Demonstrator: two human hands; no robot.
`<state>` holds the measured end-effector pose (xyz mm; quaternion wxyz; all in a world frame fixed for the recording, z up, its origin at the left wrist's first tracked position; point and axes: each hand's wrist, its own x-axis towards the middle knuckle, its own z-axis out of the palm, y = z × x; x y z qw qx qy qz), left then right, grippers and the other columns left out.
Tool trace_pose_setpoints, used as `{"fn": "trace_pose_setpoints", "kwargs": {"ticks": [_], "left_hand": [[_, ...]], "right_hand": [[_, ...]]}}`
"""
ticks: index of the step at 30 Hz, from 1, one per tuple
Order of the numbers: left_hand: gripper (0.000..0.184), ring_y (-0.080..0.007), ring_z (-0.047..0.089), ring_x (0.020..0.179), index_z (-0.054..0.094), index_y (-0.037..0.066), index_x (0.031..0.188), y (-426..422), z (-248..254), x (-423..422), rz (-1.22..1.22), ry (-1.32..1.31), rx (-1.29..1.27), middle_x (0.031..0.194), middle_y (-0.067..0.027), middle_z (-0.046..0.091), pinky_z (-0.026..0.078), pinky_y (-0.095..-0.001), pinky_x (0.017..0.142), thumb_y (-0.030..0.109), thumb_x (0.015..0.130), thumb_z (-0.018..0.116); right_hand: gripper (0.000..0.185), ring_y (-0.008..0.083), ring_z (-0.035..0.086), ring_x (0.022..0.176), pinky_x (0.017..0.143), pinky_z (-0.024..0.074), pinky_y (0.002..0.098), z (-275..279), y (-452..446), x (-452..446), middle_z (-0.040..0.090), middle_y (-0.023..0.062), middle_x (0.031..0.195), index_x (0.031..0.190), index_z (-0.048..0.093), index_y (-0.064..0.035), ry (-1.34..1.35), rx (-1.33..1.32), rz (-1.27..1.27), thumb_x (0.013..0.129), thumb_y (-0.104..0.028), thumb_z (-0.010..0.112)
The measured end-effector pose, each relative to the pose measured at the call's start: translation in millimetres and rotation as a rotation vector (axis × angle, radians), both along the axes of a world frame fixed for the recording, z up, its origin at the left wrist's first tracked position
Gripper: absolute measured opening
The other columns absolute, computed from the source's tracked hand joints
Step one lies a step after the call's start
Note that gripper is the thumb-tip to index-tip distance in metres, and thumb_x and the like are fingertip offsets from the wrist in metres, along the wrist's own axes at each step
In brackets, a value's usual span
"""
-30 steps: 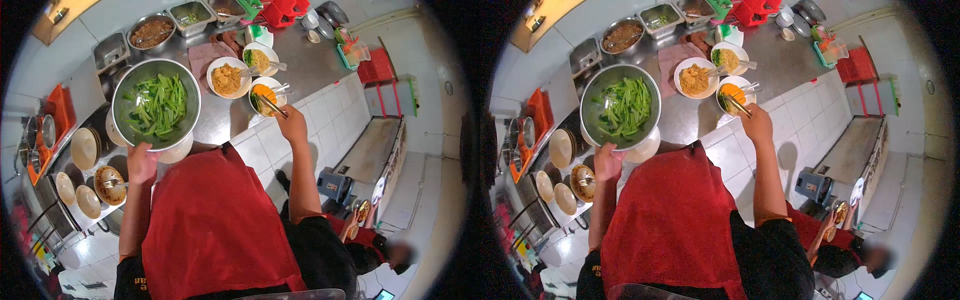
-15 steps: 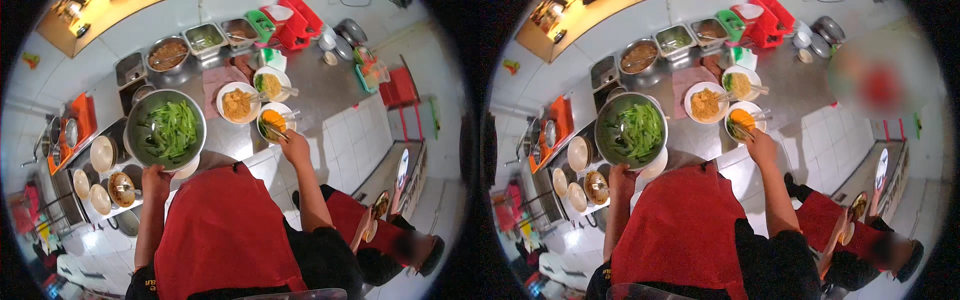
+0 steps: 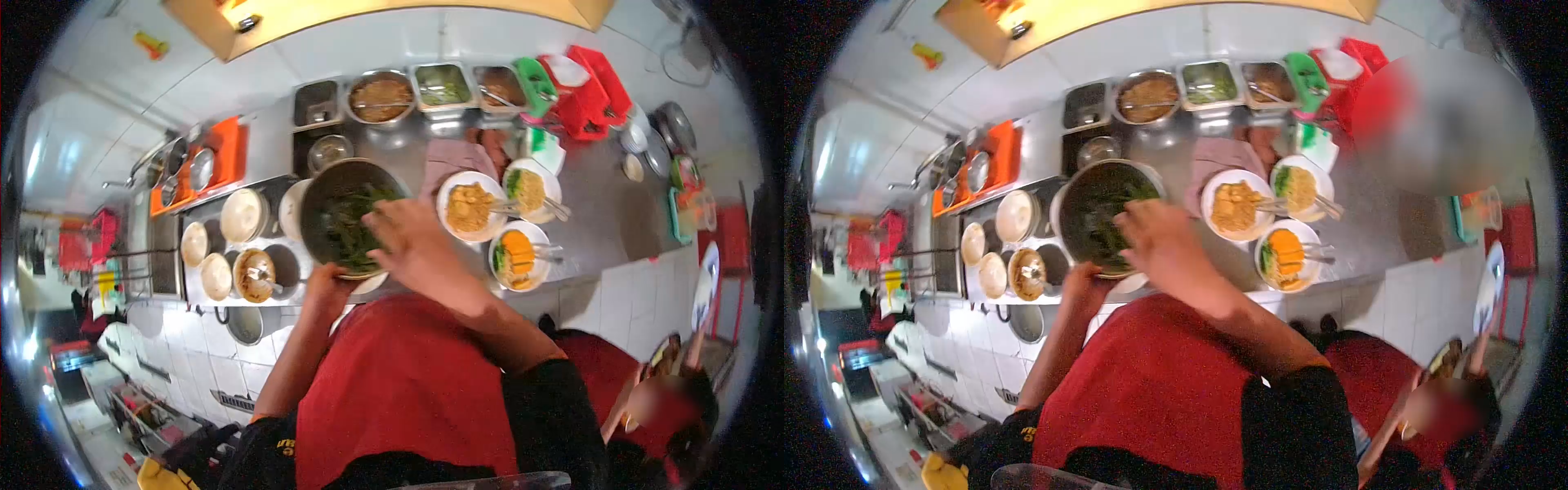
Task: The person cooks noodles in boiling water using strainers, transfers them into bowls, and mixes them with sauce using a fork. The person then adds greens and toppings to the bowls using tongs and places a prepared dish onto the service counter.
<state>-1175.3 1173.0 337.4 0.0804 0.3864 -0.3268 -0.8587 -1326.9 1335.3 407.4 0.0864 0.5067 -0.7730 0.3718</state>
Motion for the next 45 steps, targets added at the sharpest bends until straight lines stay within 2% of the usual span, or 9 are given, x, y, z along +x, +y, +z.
{"fn": "trace_pose_setpoints", "kwargs": {"ticks": [5, 13, 18, 27, 30, 33, 37, 41, 45], "left_hand": [[0.053, -0.0389, 0.053, 0.124, 0.045, -0.005, 0.134, -81.7, -28.6, 26.5, -0.007, 0.069, 0.056, 0.133, -0.0241, 0.054, 0.044, -0.0557, 0.106, 0.005, 0.082, 0.046], [0.072, -0.0613, 0.041, 0.125, 0.026, -0.011, 0.141, -228.7, 24.9, -22.2, 0.101, 0.089, 0.083, 0.139, -0.0367, 0.039, 0.049, -0.0602, 0.103, -0.005, 0.072, 0.047], [0.063, -0.0635, 0.032, 0.128, 0.03, -0.013, 0.136, -332.3, -21.8, -60.4, 0.186, 0.104, 0.111, 0.138, -0.0373, 0.036, 0.052, -0.0566, 0.101, -0.002, 0.076, 0.045], [0.049, -0.0559, 0.036, 0.13, 0.038, -0.01, 0.133, -374.3, -58.7, -108.9, 0.256, 0.191, 0.205, 0.14, -0.0317, 0.039, 0.049, -0.0602, 0.103, 0.008, 0.088, 0.047], [0.056, -0.0348, 0.044, 0.132, 0.038, 0.002, 0.141, -304.1, -21.9, -105.4, 0.23, 0.189, -0.237, 0.147, -0.0156, 0.04, 0.042, -0.0628, 0.104, 0.032, 0.096, 0.055], [0.062, -0.0329, 0.046, 0.13, 0.034, 0.005, 0.146, -222.1, -21.7, -94.5, 0.411, -0.218, -0.865, 0.149, -0.0157, 0.037, 0.042, -0.0562, 0.106, 0.029, 0.095, 0.06], [0.084, -0.0315, 0.057, 0.117, 0.012, 0.013, 0.154, -91.8, -42.7, -26.7, 0.066, 0.044, -1.366, 0.138, -0.0207, 0.048, 0.051, -0.0423, 0.097, 0.012, 0.089, 0.066], [0.064, -0.0233, 0.067, 0.095, 0.025, 0.009, 0.15, 13.3, -43.9, 29.7, 0.013, 0.171, -0.545, 0.117, -0.0172, 0.063, 0.056, -0.0363, 0.086, 0.006, 0.095, 0.059], [0.055, -0.0221, 0.066, 0.099, 0.033, 0.007, 0.147, 0.6, -52.7, 50.7, -0.132, 0.161, -0.628, 0.115, -0.0159, 0.064, 0.055, -0.037, 0.088, 0.009, 0.097, 0.056]], "right_hand": [[0.024, 0.0366, 0.062, 0.095, 0.081, 0.0495, 0.0444, -45.9, 38.7, 5.2, 0.067, 0.0155, 0.101, 0.104, 0.065, -0.0058, -0.276, 0.009, 0.2, 0.085, -0.02, 0.068], [0.023, 0.0275, 0.066, 0.078, 0.071, 0.0508, 0.0378, -124.9, 195.6, -19.3, 0.068, 0.0171, 0.087, 0.096, 0.066, -0.0018, -0.851, 0.042, -0.78, 0.095, -0.023, 0.057], [0.013, 0.0199, 0.061, 0.076, 0.071, 0.0491, 0.0347, -207.2, 265.5, -9.1, 0.062, 0.0117, 0.083, 0.095, 0.058, -0.0022, -0.564, -0.379, -1.09, 0.095, -0.015, 0.057], [0.014, 0.0265, 0.065, 0.069, 0.065, 0.0507, 0.0377, -180.2, 221.9, 10.3, 0.065, 0.0151, 0.078, 0.09, 0.058, -0.0009, -0.666, -0.203, -0.974, 0.093, -0.014, 0.06], [0.025, 0.0253, 0.066, 0.069, 0.066, 0.0522, 0.0364, -166.8, 187.5, -0.2, 0.066, 0.0127, 0.076, 0.088, 0.062, -0.0022, -0.743, -0.003, -0.862, 0.097, -0.025, 0.057], [0.032, 0.0253, 0.066, 0.069, 0.065, 0.0541, 0.0373, -156.7, 155.2, -20.9, 0.068, 0.0133, 0.087, 0.104, 0.06, -0.0054, -1.704, 0.13, -0.494, 0.1, -0.036, 0.051], [0.042, 0.0249, 0.066, 0.077, 0.07, 0.0556, 0.0396, -181.3, 111.8, -13.7, 0.066, 0.0168, 0.103, 0.124, 0.049, -0.0067, -1.78, -0.009, -0.595, 0.101, -0.042, 0.047], [0.037, 0.0255, 0.063, 0.098, 0.088, 0.0526, 0.0445, -217.4, 84.8, -26.3, 0.062, 0.0198, 0.112, 0.126, 0.046, 0.0015, -1.873, -0.69, -0.57, 0.102, -0.026, 0.043], [0.035, 0.0246, 0.064, 0.085, 0.078, 0.055, 0.0408, -206.2, 68.8, -22.1, 0.063, 0.0166, 0.104, 0.126, 0.046, 0.0001, -1.71, -0.736, -0.676, 0.095, -0.013, 0.042]]}}
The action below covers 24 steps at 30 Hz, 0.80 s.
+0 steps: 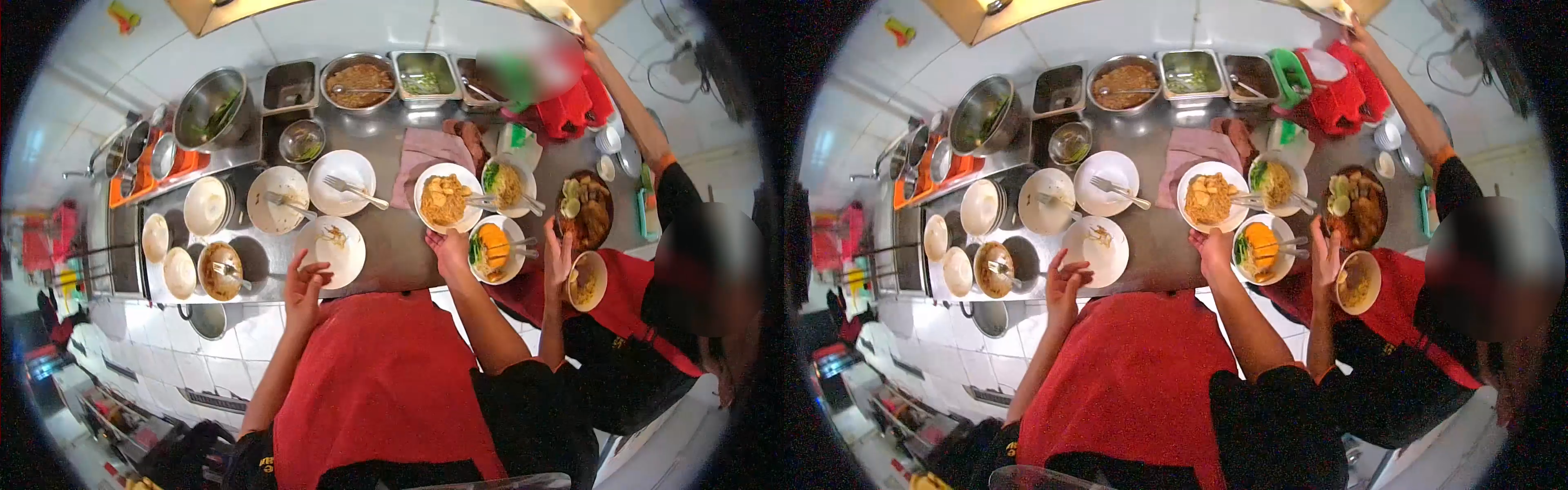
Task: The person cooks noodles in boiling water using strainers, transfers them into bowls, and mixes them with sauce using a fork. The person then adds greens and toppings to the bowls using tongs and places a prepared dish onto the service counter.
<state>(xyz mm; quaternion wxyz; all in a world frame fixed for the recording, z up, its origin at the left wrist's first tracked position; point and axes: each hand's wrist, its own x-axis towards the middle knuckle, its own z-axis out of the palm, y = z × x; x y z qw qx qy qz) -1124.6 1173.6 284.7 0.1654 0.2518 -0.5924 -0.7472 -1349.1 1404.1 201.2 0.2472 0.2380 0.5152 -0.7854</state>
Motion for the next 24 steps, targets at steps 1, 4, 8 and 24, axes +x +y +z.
{"fn": "trace_pose_setpoints", "kwargs": {"ticks": [1, 4, 8, 24], "left_hand": [[0.053, -0.0217, 0.065, 0.099, 0.034, 0.005, 0.146, -6.7, 4.9, -2.0, 0.015, 0.009, -0.027, 0.115, -0.0157, 0.064, 0.055, -0.0367, 0.088, 0.009, 0.097, 0.056], [0.048, -0.0211, 0.065, 0.099, 0.039, 0.004, 0.143, -19.7, 16.6, -11.5, 0.056, 0.019, -0.088, 0.114, -0.0146, 0.064, 0.055, -0.0365, 0.089, 0.01, 0.098, 0.055], [0.046, -0.0204, 0.062, 0.105, 0.041, 0.007, 0.142, -28.6, 12.5, -37.6, 0.08, 0.105, 0.093, 0.117, -0.0132, 0.063, 0.052, -0.0373, 0.094, 0.01, 0.098, 0.055], [0.073, -0.0331, 0.044, 0.134, 0.032, 0.009, 0.15, -142.5, 24.1, -84.9, 0.177, 0.276, 0.266, 0.148, -0.0134, 0.041, 0.035, -0.0505, 0.113, 0.061, 0.099, 0.035]], "right_hand": [[0.037, 0.0233, 0.065, 0.079, 0.072, 0.0559, 0.0383, 7.7, -1.7, 1.4, 0.064, 0.0156, 0.1, 0.127, 0.046, -0.0009, 0.006, 0.035, -0.028, 0.091, -0.009, 0.041], [0.041, 0.0209, 0.064, 0.071, 0.065, 0.0568, 0.0356, 30.7, 4.1, 10.4, 0.065, 0.0143, 0.095, 0.128, 0.045, -0.0013, 0.084, 0.067, 0.029, 0.087, -0.006, 0.042], [0.042, 0.0226, 0.066, 0.074, 0.066, 0.0567, 0.0343, 102.9, -11.9, 20.3, 0.067, 0.014, 0.092, 0.129, 0.043, -0.0015, 0.183, 0.137, 0.218, 0.09, -0.015, 0.043], [0.02, 0.0222, 0.068, 0.078, 0.069, 0.0538, 0.0382, 91.1, -85.5, -143.3, 0.069, 0.0096, 0.076, 0.088, 0.071, -0.0032, 0.851, 0.54, 1.246, 0.087, -0.02, 0.062]]}}
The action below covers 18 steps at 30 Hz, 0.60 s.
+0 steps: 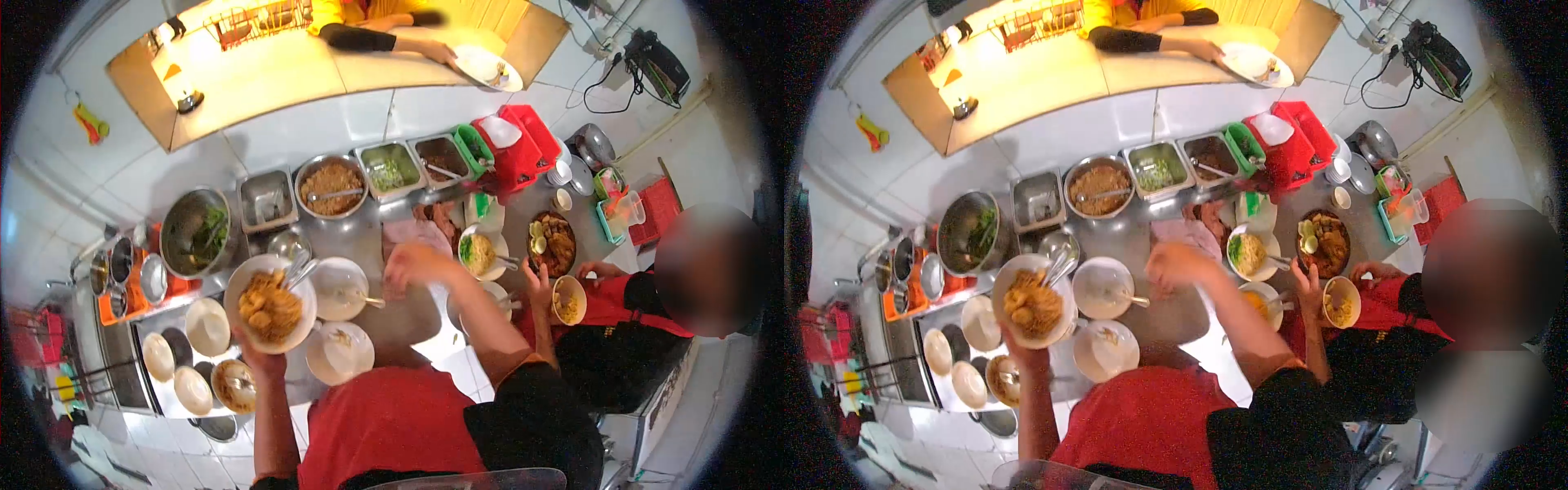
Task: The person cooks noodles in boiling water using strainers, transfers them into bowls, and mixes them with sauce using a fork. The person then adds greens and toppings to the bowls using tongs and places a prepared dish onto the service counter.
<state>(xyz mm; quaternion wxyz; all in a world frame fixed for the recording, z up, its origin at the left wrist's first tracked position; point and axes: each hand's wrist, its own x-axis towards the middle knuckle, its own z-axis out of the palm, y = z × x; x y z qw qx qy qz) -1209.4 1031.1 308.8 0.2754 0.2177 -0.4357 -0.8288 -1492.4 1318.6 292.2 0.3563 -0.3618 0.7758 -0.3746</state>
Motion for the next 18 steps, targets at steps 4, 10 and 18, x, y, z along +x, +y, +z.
{"fn": "trace_pose_setpoints", "kwargs": {"ticks": [4, 10, 18], "left_hand": [[0.074, -0.0349, 0.04, 0.138, 0.029, 0.01, 0.152, -37.4, 16.2, 22.3, 0.113, 0.105, 0.412, 0.152, -0.0167, 0.036, 0.032, -0.0516, 0.115, 0.062, 0.099, 0.035], [0.074, -0.0337, 0.04, 0.137, 0.027, 0.008, 0.151, -22.5, 27.4, 40.8, 0.35, 0.094, 0.241, 0.15, -0.0147, 0.037, 0.035, -0.0501, 0.114, 0.06, 0.1, 0.035], [0.065, -0.0323, 0.046, 0.133, 0.034, 0.007, 0.147, -0.4, 9.0, 37.7, 0.457, -0.067, 0.238, 0.146, -0.0136, 0.043, 0.041, -0.049, 0.109, 0.054, 0.102, 0.037]], "right_hand": [[0.015, 0.0443, 0.063, 0.082, 0.07, 0.0494, 0.0503, 29.0, 13.1, -145.8, 0.067, 0.0225, 0.087, 0.088, 0.062, -0.0031, 0.741, 0.018, -0.807, 0.088, -0.018, 0.057], [0.021, 0.0413, 0.065, 0.099, 0.082, 0.0539, 0.048, -67.5, 35.7, -286.9, 0.068, 0.0234, 0.101, 0.099, 0.072, -0.0078, 0.912, 0.377, -0.323, 0.085, -0.015, 0.059], [0.019, 0.0365, 0.068, 0.095, 0.083, 0.0552, 0.0463, -57.8, 35.3, -306.8, 0.071, 0.0178, 0.101, 0.097, 0.073, -0.0103, 0.943, 0.767, 0.046, 0.083, -0.015, 0.061]]}}
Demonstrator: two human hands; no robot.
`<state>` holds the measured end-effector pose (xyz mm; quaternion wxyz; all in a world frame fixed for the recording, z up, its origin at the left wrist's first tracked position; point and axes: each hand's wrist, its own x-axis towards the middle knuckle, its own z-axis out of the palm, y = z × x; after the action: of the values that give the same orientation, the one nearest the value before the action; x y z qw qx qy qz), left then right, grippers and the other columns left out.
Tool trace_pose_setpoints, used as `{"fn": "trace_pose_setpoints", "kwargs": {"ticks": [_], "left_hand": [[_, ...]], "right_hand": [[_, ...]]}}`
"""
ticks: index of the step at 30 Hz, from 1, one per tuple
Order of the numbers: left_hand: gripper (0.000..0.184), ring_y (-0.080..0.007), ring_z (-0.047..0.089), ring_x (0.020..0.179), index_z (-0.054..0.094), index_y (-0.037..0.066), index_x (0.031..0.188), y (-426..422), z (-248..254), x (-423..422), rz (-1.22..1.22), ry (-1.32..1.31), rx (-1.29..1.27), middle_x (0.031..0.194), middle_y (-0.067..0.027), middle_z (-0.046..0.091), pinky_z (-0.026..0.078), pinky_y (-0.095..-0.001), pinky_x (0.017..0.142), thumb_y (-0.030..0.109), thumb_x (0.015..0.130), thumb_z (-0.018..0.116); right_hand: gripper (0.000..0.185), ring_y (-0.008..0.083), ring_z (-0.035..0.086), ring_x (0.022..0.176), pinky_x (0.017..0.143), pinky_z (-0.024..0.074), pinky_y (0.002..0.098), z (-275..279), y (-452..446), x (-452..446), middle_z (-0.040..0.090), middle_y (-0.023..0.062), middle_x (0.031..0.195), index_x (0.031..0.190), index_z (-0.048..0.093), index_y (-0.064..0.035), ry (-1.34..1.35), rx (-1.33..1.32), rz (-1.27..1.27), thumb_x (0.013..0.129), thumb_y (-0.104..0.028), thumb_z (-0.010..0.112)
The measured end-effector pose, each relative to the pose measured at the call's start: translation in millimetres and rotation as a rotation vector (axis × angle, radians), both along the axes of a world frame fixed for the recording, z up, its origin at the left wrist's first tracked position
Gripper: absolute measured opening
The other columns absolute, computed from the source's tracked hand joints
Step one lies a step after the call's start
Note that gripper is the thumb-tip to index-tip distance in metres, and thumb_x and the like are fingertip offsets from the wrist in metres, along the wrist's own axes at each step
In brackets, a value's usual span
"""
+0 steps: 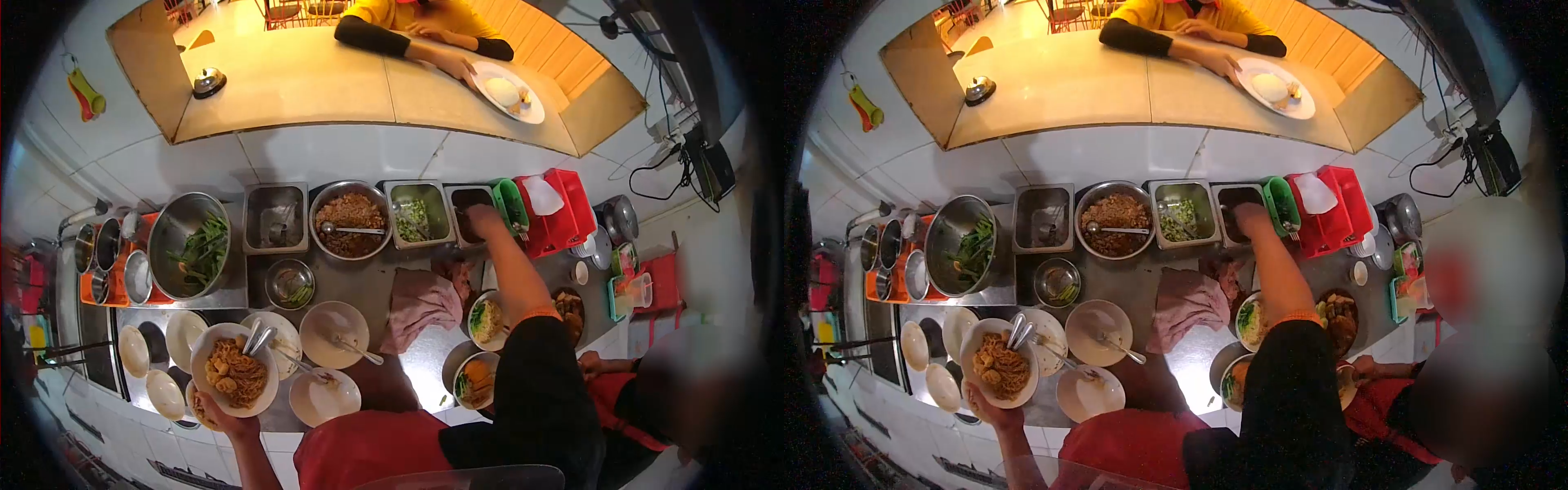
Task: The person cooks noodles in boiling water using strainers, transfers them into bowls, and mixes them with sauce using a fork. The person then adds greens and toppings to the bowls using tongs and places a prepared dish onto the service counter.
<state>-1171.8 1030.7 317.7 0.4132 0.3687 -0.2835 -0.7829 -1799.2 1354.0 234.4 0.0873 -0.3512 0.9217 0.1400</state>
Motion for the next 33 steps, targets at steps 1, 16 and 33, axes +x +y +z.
{"fn": "trace_pose_setpoints", "kwargs": {"ticks": [1, 16, 33], "left_hand": [[0.065, -0.0323, 0.046, 0.133, 0.034, 0.007, 0.147, 3.1, -0.7, -4.9, -0.005, -0.004, 0.005, 0.146, -0.0136, 0.043, 0.041, -0.049, 0.109, 0.054, 0.102, 0.037], [0.069, -0.0292, 0.045, 0.134, 0.032, 0.009, 0.148, 3.5, 2.0, -76.6, -0.411, 0.084, 0.016, 0.146, -0.0134, 0.043, 0.041, -0.0465, 0.11, 0.059, 0.101, 0.033], [0.061, -0.0267, 0.048, 0.133, 0.035, 0.007, 0.147, 81.1, -43.8, -324.9, -0.851, 0.331, 0.123, 0.145, -0.0128, 0.048, 0.037, -0.0417, 0.114, 0.05, 0.105, 0.026]], "right_hand": [[0.019, 0.0365, 0.068, 0.095, 0.083, 0.0552, 0.0463, 5.7, 1.1, -0.3, 0.071, 0.0178, 0.101, 0.097, 0.073, -0.0103, -0.004, 0.005, -0.005, 0.083, -0.015, 0.061], [0.018, 0.0369, 0.07, 0.085, 0.07, 0.0563, 0.0402, -38.6, 27.3, -7.8, 0.073, 0.0183, 0.094, 0.085, 0.074, 0.0001, -0.291, 0.494, 0.215, 0.073, -0.006, 0.064], [0.022, 0.0062, 0.04, 0.05, 0.044, 0.0288, 0.0231, 79.2, 28.2, 106.1, 0.058, -0.0031, 0.069, 0.108, 0.071, -0.0018, -0.857, -1.304, -1.069, 0.092, -0.012, 0.06]]}}
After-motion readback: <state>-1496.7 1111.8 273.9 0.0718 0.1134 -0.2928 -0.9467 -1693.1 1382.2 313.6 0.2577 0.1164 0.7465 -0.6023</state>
